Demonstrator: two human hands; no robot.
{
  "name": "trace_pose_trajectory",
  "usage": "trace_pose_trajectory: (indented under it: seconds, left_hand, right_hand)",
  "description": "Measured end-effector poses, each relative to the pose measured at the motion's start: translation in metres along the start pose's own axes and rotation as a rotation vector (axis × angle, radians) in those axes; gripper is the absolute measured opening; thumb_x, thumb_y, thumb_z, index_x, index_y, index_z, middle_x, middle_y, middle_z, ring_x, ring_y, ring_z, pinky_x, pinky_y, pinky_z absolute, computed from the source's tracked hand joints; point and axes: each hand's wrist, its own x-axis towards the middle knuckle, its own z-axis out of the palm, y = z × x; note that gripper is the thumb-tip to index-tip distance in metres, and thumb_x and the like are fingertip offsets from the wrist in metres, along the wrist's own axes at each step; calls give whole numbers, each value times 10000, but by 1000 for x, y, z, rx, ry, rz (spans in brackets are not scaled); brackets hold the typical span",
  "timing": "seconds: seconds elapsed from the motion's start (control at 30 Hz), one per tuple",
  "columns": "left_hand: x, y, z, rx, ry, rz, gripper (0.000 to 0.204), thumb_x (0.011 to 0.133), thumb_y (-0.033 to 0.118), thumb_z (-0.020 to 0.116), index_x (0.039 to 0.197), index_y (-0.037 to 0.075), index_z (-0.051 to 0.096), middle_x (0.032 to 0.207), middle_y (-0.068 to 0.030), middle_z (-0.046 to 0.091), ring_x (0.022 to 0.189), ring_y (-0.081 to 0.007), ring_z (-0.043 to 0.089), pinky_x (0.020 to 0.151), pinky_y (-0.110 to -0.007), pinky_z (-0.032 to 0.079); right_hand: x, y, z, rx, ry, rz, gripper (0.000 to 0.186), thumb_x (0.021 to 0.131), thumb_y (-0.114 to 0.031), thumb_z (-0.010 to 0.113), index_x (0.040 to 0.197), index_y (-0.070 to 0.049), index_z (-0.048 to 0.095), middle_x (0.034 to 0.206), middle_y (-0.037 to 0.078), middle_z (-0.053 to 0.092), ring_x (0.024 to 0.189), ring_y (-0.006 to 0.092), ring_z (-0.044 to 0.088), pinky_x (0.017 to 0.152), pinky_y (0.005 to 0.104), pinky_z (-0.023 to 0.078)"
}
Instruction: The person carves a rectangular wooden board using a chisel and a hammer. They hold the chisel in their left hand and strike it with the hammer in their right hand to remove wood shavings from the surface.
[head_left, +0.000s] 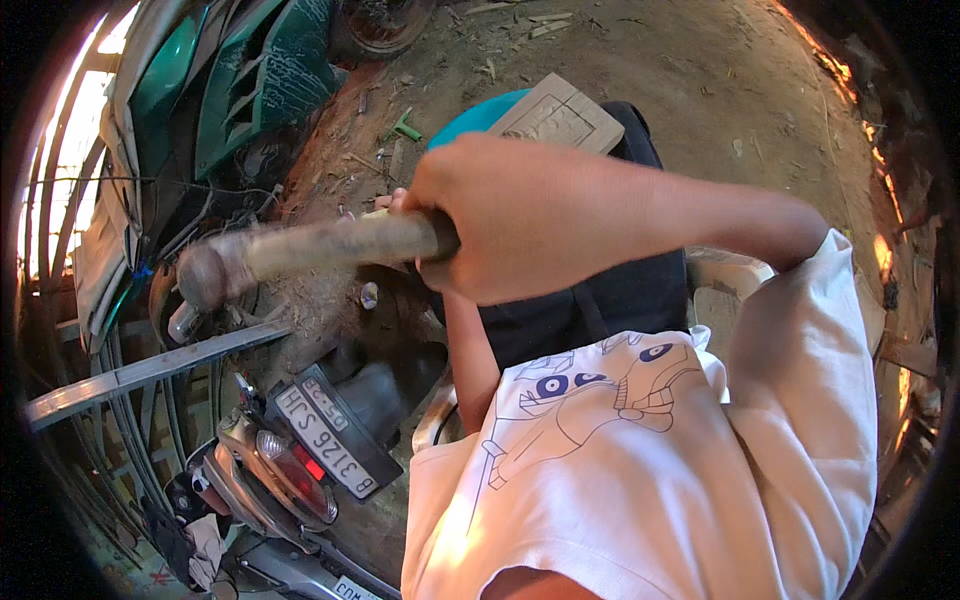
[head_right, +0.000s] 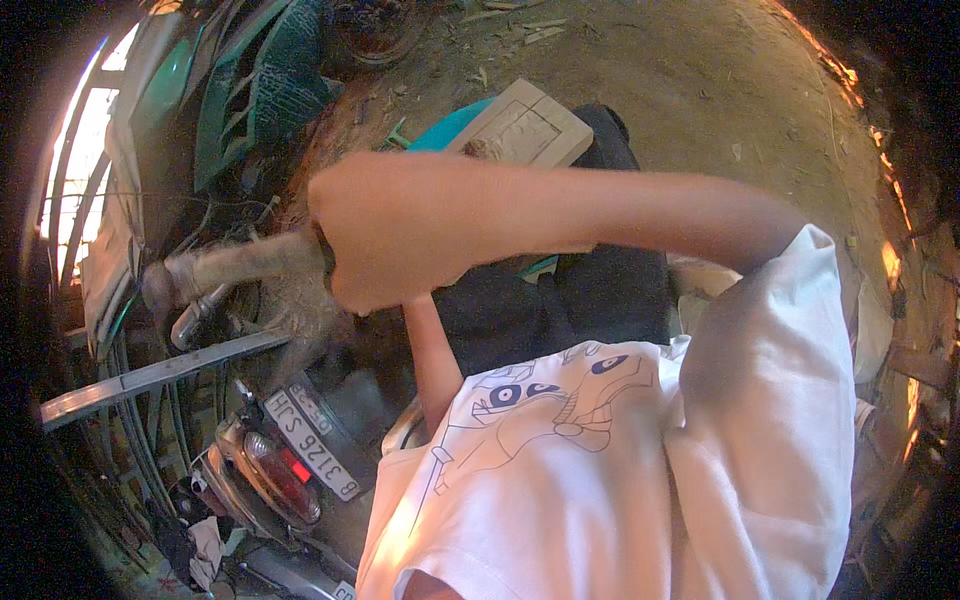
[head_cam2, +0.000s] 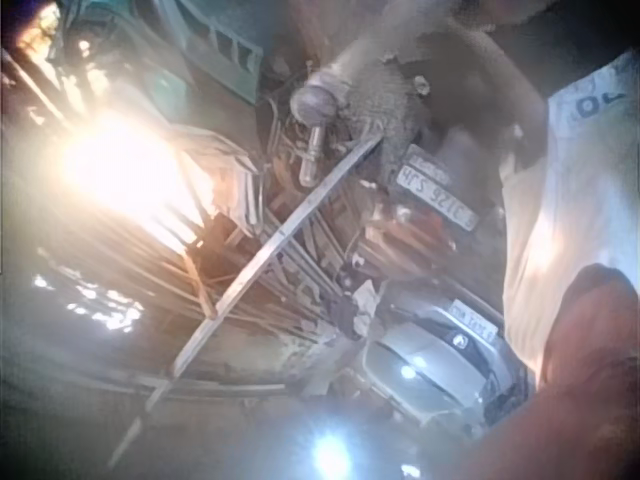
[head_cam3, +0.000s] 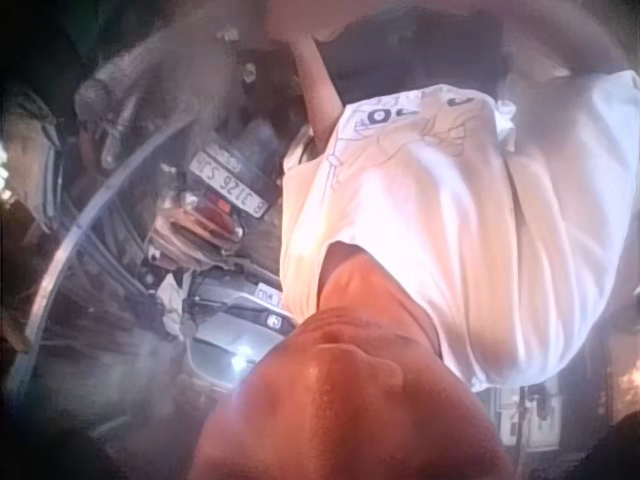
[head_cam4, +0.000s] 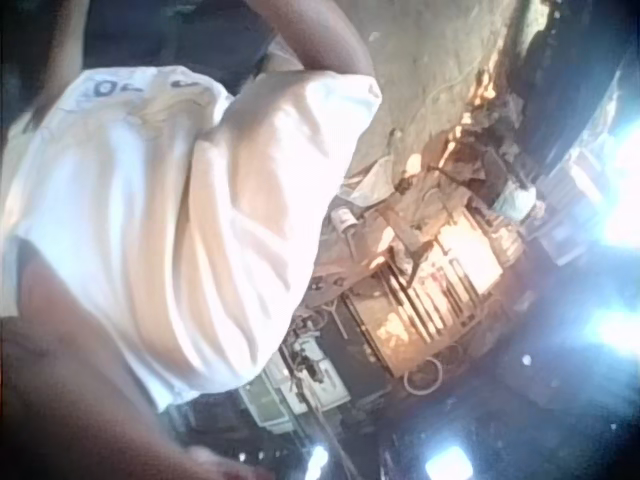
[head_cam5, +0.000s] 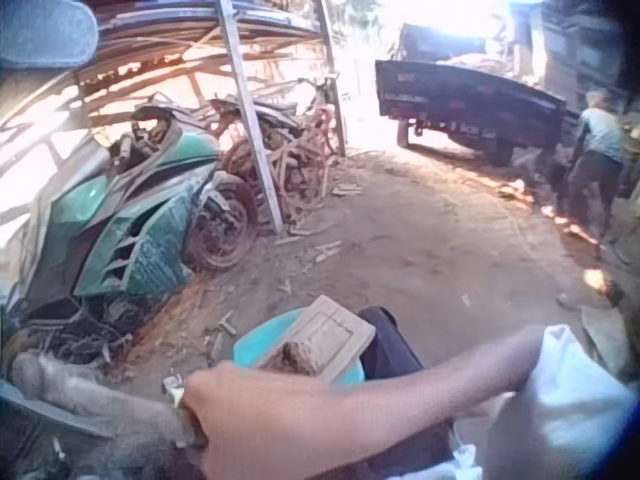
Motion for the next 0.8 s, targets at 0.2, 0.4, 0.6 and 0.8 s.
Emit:
trace_pose_trajectory:
  seconds: [0.2,0.4,0.6,0.8]
  left_hand:
    - [11,-16,2,231,24,70,292,903,184,519,1131,30,420,887,-98,527,721,-171,571,550,-338,515]
    - [7,-14,22,361,260,-15,397,893,143,550,1219,6,371,990,-114,531,792,-168,586,553,-324,524]
    - [11,63,63,82,220,72,252,802,76,468,615,123,304,506,26,299,440,-70,262,545,-264,455]
    - [18,51,48,25,97,93,243,814,63,460,633,122,309,468,25,304,352,-74,255,326,-235,315]
  right_hand:
    - [8,-3,-9,-26,60,45,239,730,-195,649,838,19,659,670,185,615,635,318,617,588,382,480]
    - [13,44,11,-69,-19,166,269,724,-231,644,818,20,663,662,192,615,641,335,620,599,398,486]
    - [-1,32,-4,26,210,77,266,703,-228,639,773,28,660,640,185,608,621,304,612,591,388,486]
    - [-6,22,-19,113,188,162,269,769,-242,689,788,23,652,565,100,545,502,164,505,513,329,419]
